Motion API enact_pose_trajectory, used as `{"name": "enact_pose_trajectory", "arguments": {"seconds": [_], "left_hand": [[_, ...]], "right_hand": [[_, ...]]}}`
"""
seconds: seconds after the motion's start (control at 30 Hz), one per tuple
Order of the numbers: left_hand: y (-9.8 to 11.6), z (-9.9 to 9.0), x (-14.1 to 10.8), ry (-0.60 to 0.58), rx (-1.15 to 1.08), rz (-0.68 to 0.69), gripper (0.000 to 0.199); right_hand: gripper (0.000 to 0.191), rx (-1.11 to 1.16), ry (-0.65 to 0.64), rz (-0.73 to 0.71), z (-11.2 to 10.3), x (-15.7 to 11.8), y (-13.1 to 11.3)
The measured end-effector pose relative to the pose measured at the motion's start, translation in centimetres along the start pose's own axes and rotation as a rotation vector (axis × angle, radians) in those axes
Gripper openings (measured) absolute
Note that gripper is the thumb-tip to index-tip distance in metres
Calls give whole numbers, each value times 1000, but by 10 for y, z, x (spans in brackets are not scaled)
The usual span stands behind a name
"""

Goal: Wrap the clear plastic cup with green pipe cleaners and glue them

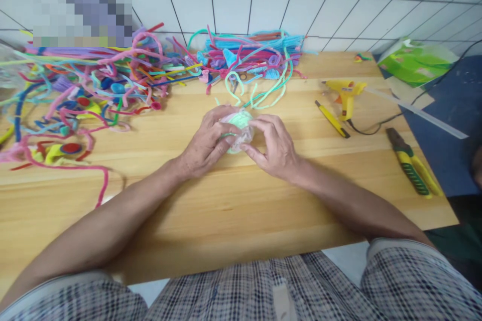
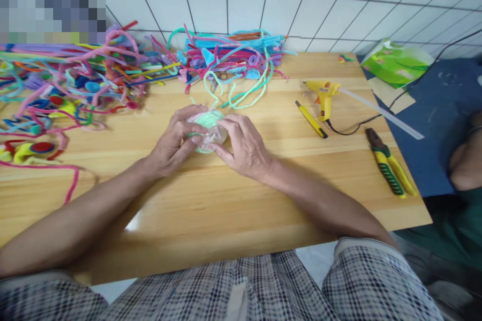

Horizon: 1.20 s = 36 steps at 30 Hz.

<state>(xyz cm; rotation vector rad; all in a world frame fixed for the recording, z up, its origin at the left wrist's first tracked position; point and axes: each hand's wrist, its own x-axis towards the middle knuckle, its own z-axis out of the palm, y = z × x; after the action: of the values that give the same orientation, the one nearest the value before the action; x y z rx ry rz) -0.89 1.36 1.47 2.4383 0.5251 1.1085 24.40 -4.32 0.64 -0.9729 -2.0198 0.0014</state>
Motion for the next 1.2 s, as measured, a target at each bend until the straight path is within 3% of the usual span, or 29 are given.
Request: {"name": "enact_pose_trajectory", "arguments": {"seconds": [0.27,0.63,0.9,1.2], "left_hand": [[-4,7,-5,54,-13,-12,28],[-5,7,-4,34,9,-1,38],[-4,4,-6,14,4,-46,35],[-6,1,-7,49,-37,-70,48]], "right_hand": [[62,-24,-11,-39,1,-2,5],[59,-15,30,-66,4,-1,8],[60,44,-46,40,4,-4,11],[64,89,39,-23,12,-1,10]]}}
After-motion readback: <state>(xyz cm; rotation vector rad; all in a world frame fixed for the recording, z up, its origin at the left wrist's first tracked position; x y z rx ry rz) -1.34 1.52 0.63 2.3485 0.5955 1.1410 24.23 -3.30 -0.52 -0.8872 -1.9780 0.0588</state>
